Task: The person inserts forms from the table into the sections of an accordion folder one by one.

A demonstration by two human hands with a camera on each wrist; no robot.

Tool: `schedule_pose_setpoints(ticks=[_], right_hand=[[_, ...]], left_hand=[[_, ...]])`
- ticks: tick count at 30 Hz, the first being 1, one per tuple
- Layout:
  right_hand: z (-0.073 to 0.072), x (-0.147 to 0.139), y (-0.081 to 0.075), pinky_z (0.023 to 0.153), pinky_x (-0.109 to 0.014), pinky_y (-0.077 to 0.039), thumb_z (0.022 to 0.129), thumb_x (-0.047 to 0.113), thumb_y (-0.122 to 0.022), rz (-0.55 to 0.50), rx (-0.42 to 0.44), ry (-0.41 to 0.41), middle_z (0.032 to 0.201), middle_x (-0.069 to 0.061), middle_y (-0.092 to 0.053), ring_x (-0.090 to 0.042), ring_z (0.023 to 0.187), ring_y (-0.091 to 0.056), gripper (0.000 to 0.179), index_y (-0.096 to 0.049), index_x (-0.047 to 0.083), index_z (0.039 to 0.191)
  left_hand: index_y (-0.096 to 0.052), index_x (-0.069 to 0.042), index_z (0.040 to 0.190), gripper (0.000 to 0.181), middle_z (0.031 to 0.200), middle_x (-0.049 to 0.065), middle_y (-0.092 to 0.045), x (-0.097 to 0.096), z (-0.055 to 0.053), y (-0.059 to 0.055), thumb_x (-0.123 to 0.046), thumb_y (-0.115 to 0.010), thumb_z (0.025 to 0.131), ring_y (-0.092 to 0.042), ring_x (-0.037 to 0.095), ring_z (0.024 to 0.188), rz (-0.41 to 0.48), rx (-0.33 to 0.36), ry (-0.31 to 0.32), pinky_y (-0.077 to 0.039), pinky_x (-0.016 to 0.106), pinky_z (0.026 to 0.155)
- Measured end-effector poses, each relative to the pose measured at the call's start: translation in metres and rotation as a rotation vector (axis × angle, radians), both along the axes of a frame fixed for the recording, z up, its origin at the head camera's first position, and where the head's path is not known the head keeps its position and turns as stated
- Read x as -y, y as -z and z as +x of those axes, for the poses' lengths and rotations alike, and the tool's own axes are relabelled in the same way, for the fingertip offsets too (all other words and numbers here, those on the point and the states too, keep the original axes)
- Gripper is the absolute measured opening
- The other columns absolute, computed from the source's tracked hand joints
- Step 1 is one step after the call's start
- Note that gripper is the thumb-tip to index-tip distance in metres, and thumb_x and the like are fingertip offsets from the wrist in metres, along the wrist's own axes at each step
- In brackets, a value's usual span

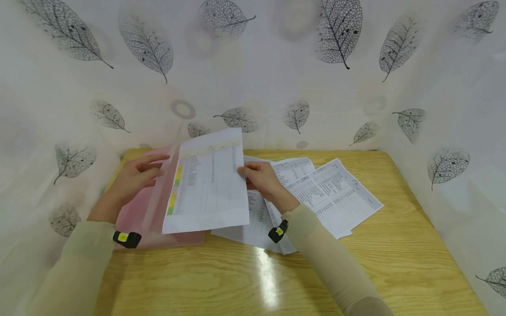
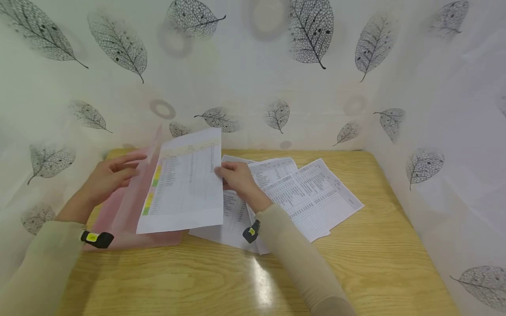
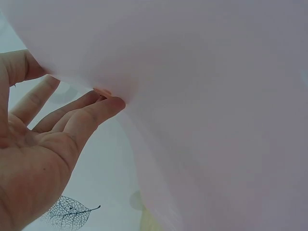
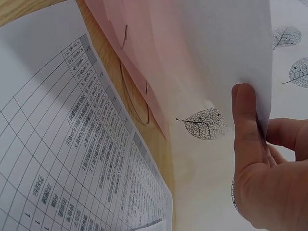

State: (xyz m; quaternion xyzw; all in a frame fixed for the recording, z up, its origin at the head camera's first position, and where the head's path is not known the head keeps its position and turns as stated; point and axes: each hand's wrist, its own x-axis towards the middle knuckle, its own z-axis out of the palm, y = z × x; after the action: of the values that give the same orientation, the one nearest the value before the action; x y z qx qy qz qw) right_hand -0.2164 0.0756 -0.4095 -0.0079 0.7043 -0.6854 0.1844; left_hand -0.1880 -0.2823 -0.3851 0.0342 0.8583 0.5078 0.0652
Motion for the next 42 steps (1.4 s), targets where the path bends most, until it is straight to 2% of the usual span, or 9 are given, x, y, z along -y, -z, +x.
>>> schedule_pose_setpoints(ticks=[14,22,27,32,39,42], right_hand=[[-0.006,0.021,0.007,0.075,-0.030,-0.062,0.103,0.014,-0.065,0.014,0.020,-0.017,0.117,-0.020,-0.076,-0.014,0.081,-0.072,0.032,-0.071,-0.003,0.129],[-0.009,0.036,0.013,0.071,-0.027,-0.061,0.103,0.013,-0.066,-0.005,0.088,-0.013,0.115,-0.019,-0.076,-0.012,0.079,-0.071,0.032,-0.070,-0.003,0.131],[-0.010,0.043,0.017,0.070,-0.025,-0.059,0.103,0.015,-0.065,-0.009,0.109,-0.013,0.113,-0.015,-0.076,-0.012,0.080,-0.070,0.032,-0.071,-0.001,0.130],[-0.010,0.048,0.017,0.070,-0.025,-0.060,0.104,0.016,-0.065,0.010,0.093,0.010,0.110,-0.013,-0.076,-0.012,0.080,-0.069,0.029,-0.072,0.001,0.128],[-0.007,0.055,0.016,0.073,-0.030,-0.062,0.103,0.014,-0.065,0.029,0.068,0.027,0.113,-0.019,-0.076,-0.014,0.078,-0.071,0.028,-0.073,-0.001,0.125],[-0.007,0.059,0.017,0.070,-0.028,-0.061,0.103,0.014,-0.065,0.032,0.067,0.022,0.112,-0.020,-0.077,-0.013,0.077,-0.070,0.028,-0.073,-0.002,0.125]], left_hand=[[-0.051,-0.009,0.155,0.051,0.156,0.025,-0.050,0.000,0.000,0.002,-0.023,-0.060,0.108,-0.058,-0.013,0.109,0.032,-0.018,0.015,-0.057,0.015,0.082],[-0.053,-0.012,0.155,0.050,0.157,0.024,-0.049,-0.002,-0.001,0.001,-0.024,-0.061,0.107,-0.057,-0.012,0.113,0.043,0.001,0.009,-0.057,0.016,0.083],[-0.054,-0.012,0.154,0.049,0.157,0.025,-0.049,-0.003,-0.001,0.000,-0.025,-0.061,0.107,-0.056,-0.013,0.112,0.025,-0.014,0.011,-0.056,0.015,0.082],[-0.054,-0.011,0.154,0.050,0.156,0.027,-0.049,-0.003,0.000,-0.002,-0.025,-0.061,0.107,-0.057,-0.013,0.111,0.030,-0.017,0.011,-0.055,0.015,0.082],[-0.053,-0.012,0.155,0.051,0.156,0.026,-0.049,-0.003,0.001,-0.003,-0.026,-0.061,0.107,-0.057,-0.014,0.109,0.018,-0.017,0.009,-0.055,0.015,0.082],[-0.053,-0.013,0.155,0.051,0.157,0.026,-0.050,-0.003,0.001,-0.003,-0.026,-0.062,0.107,-0.057,-0.014,0.109,0.015,-0.016,0.008,-0.055,0.015,0.081]])
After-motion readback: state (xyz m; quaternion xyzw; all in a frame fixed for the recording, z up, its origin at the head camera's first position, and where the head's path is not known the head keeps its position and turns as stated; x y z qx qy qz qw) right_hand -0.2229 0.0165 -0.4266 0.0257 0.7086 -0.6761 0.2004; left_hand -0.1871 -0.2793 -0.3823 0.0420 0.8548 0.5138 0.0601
